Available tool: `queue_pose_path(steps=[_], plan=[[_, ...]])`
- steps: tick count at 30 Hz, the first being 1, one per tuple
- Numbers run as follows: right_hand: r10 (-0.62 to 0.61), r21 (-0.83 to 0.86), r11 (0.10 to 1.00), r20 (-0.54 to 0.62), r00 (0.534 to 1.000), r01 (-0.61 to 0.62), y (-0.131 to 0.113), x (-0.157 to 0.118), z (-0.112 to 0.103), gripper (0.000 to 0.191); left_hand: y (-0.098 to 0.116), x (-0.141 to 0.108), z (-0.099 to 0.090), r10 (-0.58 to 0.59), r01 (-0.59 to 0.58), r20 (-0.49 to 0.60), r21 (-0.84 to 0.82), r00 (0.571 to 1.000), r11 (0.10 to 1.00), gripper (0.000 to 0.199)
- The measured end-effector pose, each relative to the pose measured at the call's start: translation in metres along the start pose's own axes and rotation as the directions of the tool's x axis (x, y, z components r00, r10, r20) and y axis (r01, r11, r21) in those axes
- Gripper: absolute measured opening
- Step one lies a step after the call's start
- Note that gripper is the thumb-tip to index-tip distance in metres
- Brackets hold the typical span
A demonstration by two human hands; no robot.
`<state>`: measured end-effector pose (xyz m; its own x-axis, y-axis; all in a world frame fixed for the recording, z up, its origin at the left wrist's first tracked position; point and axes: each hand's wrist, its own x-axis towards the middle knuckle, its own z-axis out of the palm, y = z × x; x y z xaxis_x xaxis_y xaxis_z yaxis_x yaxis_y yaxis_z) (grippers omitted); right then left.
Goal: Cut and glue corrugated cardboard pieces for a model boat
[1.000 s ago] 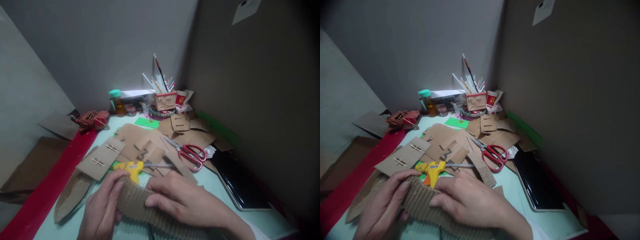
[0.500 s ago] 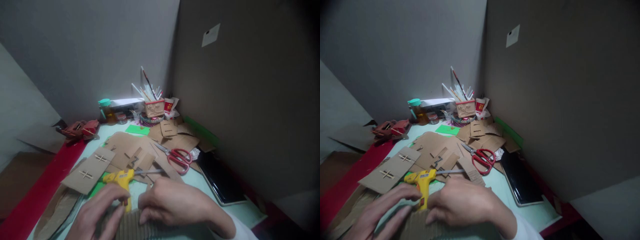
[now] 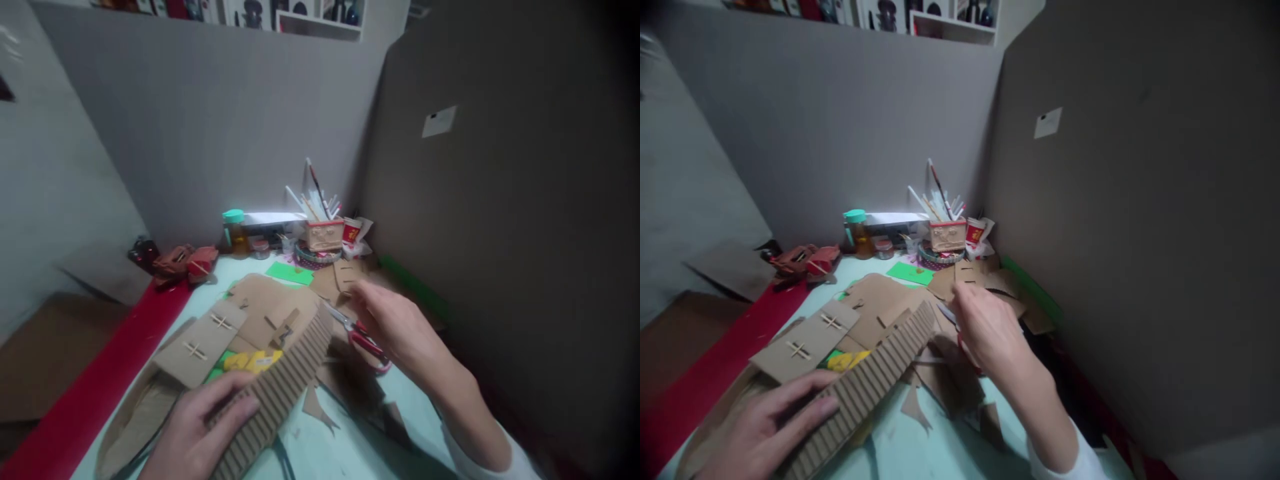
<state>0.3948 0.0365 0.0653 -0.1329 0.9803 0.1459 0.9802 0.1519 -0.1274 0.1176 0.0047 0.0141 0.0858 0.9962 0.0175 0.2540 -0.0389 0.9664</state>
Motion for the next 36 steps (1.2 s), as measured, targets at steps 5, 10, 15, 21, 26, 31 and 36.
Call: queue_pose_path(steps=[5,10,15,21,26,31,36], plan=[[0.164,-0.264,0.955,0.108,0.981,-0.131,0.03,0.006,0.041,0.009,0.01,-0.002,0.0,-0.137,0.139,0.027,-0.282,0.99,0.949,0.038],[0.172,-0.391,0.914,0.125,0.977,-0.111,0.033,0.009,0.06,0.012,0.008,-0.005,0.002,-0.207,0.213,0.077,-0.568,0.975,0.795,0.025],[0.184,-0.404,0.906,0.114,0.976,-0.124,0.03,0.002,0.058,0.01,0.0,0.0,-0.003,-0.244,0.256,0.125,-0.731,0.962,0.633,0.029],[0.178,-0.361,0.925,0.131,0.975,-0.12,0.032,-0.004,0.065,0.012,0.001,0.001,-0.006,-0.232,0.261,0.156,-0.797,0.96,0.544,0.025],[0.112,-0.246,0.966,0.141,0.984,-0.075,0.04,-0.001,0.075,0.009,0.004,-0.001,-0.003,-0.196,0.193,0.096,-0.799,0.976,0.57,0.022],[0.075,-0.107,0.992,0.099,0.992,-0.064,0.051,-0.002,0.082,0.007,0.0,-0.002,-0.001,-0.176,0.124,0.007,-0.732,0.984,0.67,0.027],[0.069,0.089,0.993,0.052,0.996,-0.074,0.063,-0.003,0.079,0.018,0.001,-0.004,0.001,-0.171,0.108,-0.035,-0.651,0.985,0.752,0.024]])
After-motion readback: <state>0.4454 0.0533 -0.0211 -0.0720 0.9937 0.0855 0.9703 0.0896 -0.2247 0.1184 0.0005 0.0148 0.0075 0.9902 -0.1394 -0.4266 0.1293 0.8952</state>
